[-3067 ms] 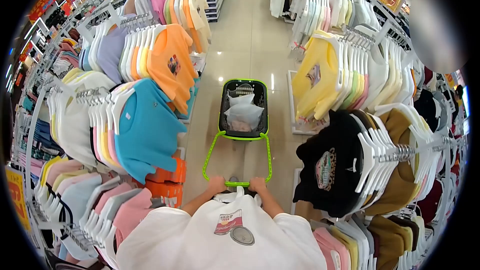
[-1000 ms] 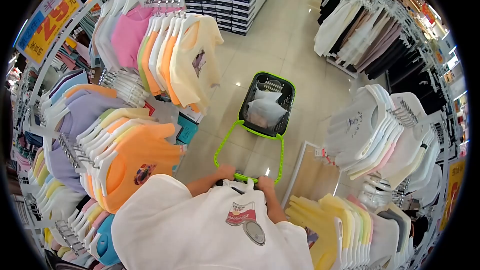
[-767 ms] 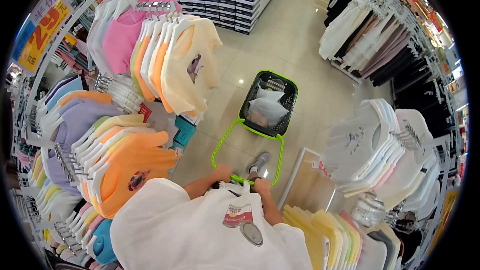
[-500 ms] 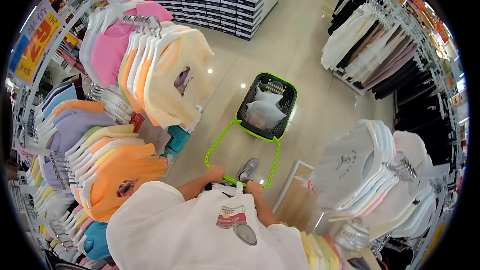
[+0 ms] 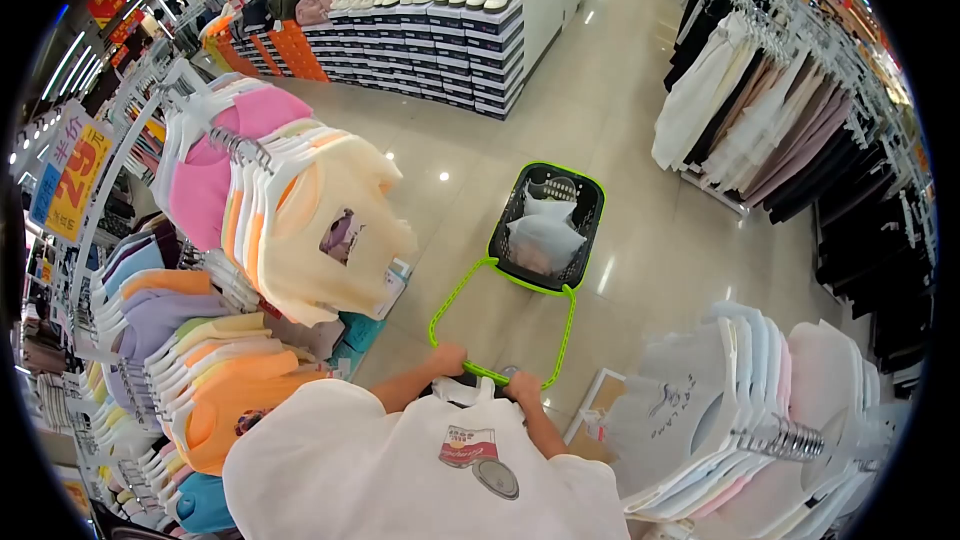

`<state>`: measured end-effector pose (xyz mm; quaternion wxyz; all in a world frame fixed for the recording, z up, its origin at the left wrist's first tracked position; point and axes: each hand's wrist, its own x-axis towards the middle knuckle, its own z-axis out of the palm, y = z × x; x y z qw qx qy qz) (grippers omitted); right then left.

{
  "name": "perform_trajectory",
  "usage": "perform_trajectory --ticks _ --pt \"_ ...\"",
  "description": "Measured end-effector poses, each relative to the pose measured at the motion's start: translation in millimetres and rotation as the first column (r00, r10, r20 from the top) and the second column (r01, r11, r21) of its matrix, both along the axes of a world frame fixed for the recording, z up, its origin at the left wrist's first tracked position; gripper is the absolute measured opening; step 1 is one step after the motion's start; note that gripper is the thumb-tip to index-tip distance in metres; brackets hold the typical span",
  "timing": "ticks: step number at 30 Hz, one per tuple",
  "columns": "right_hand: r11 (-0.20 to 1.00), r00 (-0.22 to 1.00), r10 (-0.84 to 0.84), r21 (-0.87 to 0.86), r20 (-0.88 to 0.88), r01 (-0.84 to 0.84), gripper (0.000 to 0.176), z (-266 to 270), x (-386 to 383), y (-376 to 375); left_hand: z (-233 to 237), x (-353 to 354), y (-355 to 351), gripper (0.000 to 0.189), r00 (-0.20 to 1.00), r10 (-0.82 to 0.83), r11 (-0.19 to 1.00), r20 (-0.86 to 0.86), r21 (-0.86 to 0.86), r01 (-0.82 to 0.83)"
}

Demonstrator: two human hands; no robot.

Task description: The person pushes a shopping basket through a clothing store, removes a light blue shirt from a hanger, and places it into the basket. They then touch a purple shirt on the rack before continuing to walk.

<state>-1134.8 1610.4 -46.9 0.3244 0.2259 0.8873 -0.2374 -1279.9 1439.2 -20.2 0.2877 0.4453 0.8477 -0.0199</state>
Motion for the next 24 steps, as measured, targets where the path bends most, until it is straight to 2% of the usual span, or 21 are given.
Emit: perform_trajectory --ticks 4,11,15,17,18,21,22,24 --pt "1.000 0.998 0.019 0.002 0.055 -0.020 0.033 12.7 -24.4 22.3 -10.6 -19.1 20.8 0.019 0.997 0.052 0.998 0.049 0.037 -0.054" --pt "0.998 0.995 0.052 -0.023 0.087 -0.050 0.034 -11.1 -76.0 67.3 -22.7 -77.1 66.9 0.024 0.996 0.008 0.996 0.093 -0.088 0.000" --pt "0.999 0.992 -0.015 -0.032 0.122 0.019 0.035 -20.5 -123.1 102.8 -16.9 -121.6 98.3 0.026 0.989 -0.004 1.000 0.147 -0.013 0.006" --pt "1.000 0.993 0.014 -0.016 0.119 -0.012 0.034 -10.5 -150.8 127.6 -35.9 -149.1 118.4 0.024 0.994 -0.015 0.995 0.108 0.096 0.004" --pt "1.000 0.992 0.011 0.013 0.126 -0.013 0.031 -5.3 -165.1 137.6 -28.3 -165.3 134.2 0.020 0.996 -0.008 1.000 0.085 0.029 0.006" --pt "0.997 0.997 0.023 0.078 0.073 -0.028 0.030 9.4 -210.7 169.9 -0.9 -215.8 170.0 0.017 0.994 -0.076 0.997 0.075 -0.008 0.077" --pt "0.997 0.997 0.009 0.081 0.077 -0.015 0.030 9.5 -222.7 177.0 -1.5 -228.5 176.6 0.017 0.993 -0.091 0.996 0.078 -0.004 0.091" --pt "0.997 0.997 -0.002 0.072 0.083 -0.004 0.030 10.4 -246.9 192.8 -6.4 -251.2 190.2 0.016 0.996 -0.070 0.992 0.046 0.112 0.065"
